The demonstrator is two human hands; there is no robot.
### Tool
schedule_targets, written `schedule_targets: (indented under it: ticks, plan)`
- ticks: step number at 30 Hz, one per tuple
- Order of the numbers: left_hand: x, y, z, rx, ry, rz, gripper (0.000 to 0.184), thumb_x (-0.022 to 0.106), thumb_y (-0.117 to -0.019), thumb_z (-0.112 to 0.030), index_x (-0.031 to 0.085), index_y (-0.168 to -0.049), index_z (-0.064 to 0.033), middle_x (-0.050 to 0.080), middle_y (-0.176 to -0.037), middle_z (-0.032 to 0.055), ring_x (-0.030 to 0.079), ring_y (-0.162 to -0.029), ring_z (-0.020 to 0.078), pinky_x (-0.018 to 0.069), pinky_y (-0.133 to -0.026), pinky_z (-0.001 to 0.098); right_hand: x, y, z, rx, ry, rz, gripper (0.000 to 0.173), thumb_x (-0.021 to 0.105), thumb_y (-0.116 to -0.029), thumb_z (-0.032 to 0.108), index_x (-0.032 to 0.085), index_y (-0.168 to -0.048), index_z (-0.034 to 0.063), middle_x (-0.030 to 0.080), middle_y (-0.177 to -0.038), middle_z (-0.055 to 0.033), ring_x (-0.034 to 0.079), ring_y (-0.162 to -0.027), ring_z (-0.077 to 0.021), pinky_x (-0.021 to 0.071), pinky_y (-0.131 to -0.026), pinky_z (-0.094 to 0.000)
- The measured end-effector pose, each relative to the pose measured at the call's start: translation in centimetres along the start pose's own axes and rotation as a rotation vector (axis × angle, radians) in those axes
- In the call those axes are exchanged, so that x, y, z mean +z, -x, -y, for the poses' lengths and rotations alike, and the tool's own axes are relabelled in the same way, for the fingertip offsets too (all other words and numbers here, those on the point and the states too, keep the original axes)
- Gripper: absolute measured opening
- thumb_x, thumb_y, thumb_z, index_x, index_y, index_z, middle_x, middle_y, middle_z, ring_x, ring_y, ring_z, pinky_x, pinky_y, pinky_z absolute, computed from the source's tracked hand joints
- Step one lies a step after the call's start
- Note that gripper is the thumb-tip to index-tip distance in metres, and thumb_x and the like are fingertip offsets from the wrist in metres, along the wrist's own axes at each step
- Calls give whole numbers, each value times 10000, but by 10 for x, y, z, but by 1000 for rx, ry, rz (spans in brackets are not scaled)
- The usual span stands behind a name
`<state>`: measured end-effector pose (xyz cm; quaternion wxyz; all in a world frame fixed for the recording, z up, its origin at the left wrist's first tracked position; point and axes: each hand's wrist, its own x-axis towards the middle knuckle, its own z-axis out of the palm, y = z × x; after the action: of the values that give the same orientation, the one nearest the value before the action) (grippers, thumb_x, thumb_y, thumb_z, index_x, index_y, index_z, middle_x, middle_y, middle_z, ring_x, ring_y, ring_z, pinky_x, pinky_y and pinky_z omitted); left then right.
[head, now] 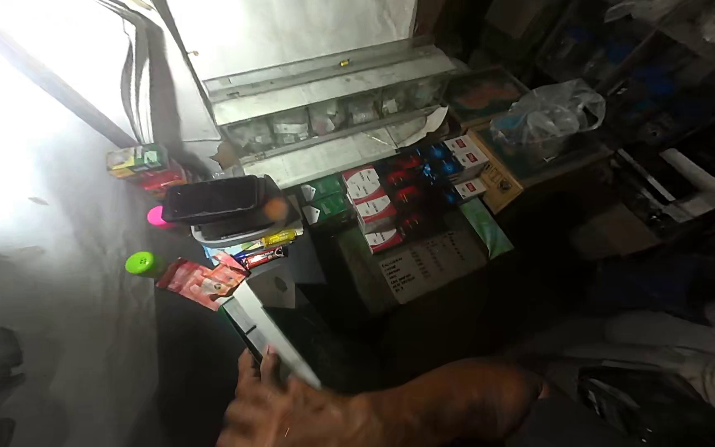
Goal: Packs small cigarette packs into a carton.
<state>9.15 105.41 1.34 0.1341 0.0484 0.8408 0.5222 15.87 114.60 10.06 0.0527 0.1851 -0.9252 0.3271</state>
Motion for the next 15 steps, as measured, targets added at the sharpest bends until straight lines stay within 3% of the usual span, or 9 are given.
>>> schedule_targets:
  ticks: [2, 3, 5, 6, 9, 11, 13, 15]
  plan:
    - [-7, -1, 26, -12, 94, 49, 423, 507, -1054, -231, 508, -1375, 44, 679, -1104, 135, 672, -942, 80, 571, -871, 301, -20, 8, -19, 222, 47, 69, 408, 661, -964, 179, 646, -1302, -49, 639, -1345, -246, 614, -1267, -395, 535, -1005, -520]
    - [-9, 0, 27, -14, 116, 45, 436, 487, -1054, -244, 505, -1363, 62, 680, -1089, 123, 673, -930, 54, 573, -859, 278, -37, 9, -29, 359, 5, 155, 443, 603, -1011, 166, 572, -1373, -88, 588, -1395, -278, 580, -1299, -414, 496, -1050, -523]
    - [-12, 2, 29, -50, 199, 50, 485, 466, -1054, -242, 462, -1391, 106, 662, -1162, 136, 652, -1009, 30, 542, -923, 242, -58, 6, -57, 630, -115, 301, 494, 478, -1086, 213, 445, -1491, -66, 503, -1495, -263, 528, -1362, -396, 431, -1124, -520]
    - [-12, 2, 33, -56, 237, 49, 515, 467, -1047, -257, 446, -1410, 107, 655, -1198, 135, 640, -1043, 20, 529, -948, 229, -59, 6, -73, 706, -175, 301, 503, 465, -1093, 240, 438, -1503, -50, 516, -1487, -250, 543, -1350, -375, 423, -1135, -512]
    - [-13, 4, 47, -47, 344, 62, 531, 463, -1034, -271, 428, -1420, 93, 658, -1189, 100, 651, -1023, 10, 554, -912, 221, -41, 1, -100, 753, -317, 226, 494, 475, -1089, 264, 482, -1473, -46, 623, -1338, -246, 634, -1212, -330, 470, -1081, -476]
    - [-17, 6, 51, -88, 351, 64, 502, 437, -1053, -256, 426, -1418, 89, 668, -1133, 74, 660, -952, 0, 570, -852, 215, -25, -9, -101, 746, -379, 212, 455, 492, -1080, 251, 527, -1417, -52, 652, -1261, -256, 650, -1165, -345, 493, -1041, -503]
    - [-17, 7, 55, -126, 319, 52, 456, 421, -1065, -260, 468, -1371, 75, 672, -1024, 33, 652, -830, -13, 573, -750, 207, -16, -17, -96, 776, -395, 227, 438, 508, -1076, 243, 536, -1407, -43, 654, -1257, -261, 646, -1179, -370, 493, -1032, -543]
    - [-15, 8, 55, -113, 333, 60, 444, 393, -1078, -246, 441, -1378, 77, 653, -1005, 0, 636, -814, -46, 566, -751, 183, -8, -21, -90, 810, -370, 259, 457, 506, -1078, 257, 493, -1426, -40, 636, -1278, -265, 634, -1203, -391, 498, -1023, -571]
